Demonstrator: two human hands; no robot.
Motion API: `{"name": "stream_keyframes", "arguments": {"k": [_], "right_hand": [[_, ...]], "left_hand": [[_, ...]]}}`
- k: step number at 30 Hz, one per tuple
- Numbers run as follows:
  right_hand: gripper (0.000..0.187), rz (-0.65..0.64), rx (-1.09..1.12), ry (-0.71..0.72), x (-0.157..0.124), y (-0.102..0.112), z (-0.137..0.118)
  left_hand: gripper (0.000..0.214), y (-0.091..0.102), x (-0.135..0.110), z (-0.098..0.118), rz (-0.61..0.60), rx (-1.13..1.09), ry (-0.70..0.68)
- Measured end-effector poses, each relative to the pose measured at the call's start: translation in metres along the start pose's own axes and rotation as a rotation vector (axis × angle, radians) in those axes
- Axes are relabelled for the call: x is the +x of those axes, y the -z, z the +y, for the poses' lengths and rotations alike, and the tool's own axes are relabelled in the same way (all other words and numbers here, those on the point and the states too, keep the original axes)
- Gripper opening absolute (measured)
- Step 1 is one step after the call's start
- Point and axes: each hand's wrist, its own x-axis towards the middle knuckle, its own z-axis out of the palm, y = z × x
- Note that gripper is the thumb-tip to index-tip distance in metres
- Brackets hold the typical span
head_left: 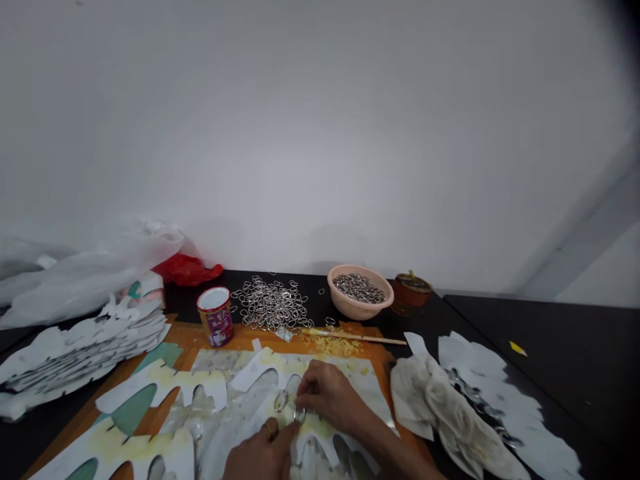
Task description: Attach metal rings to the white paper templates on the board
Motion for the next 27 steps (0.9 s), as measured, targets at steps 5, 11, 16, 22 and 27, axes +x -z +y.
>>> {"name": "stream_keyframes", "arguments": {"k": [5,11,16,22,27], "right_hand": [[0.011,-0.007,-0.059,0.0,-0.001,-0.001,-0.002],[0.013,0.001,-0.113,0.021,0.0,-0.003,0.0],[0.012,-0.06,-0.1,0.08,0.003,0.0,0.003],[0.016,-0.09,-0.096,0.125,0.001,0.005,0.0],[0.018,-0.088,-0.109,0.129,0.001,0.002,0.002]], "left_hand": [[0.061,0.009,0.0,0.005,-0.016,0.022,-0.033],[0.062,0.012,0.0,0.01,0.01,-0.048,-0.035],[0.057,0.013,0.001,0.009,0.027,-0.105,-0.035],[0.052,0.017,0.002,0.01,0.052,-0.1,-0.055],[0.045,0.01,0.002,0.004,0.131,-0.224,-0.068]]}}
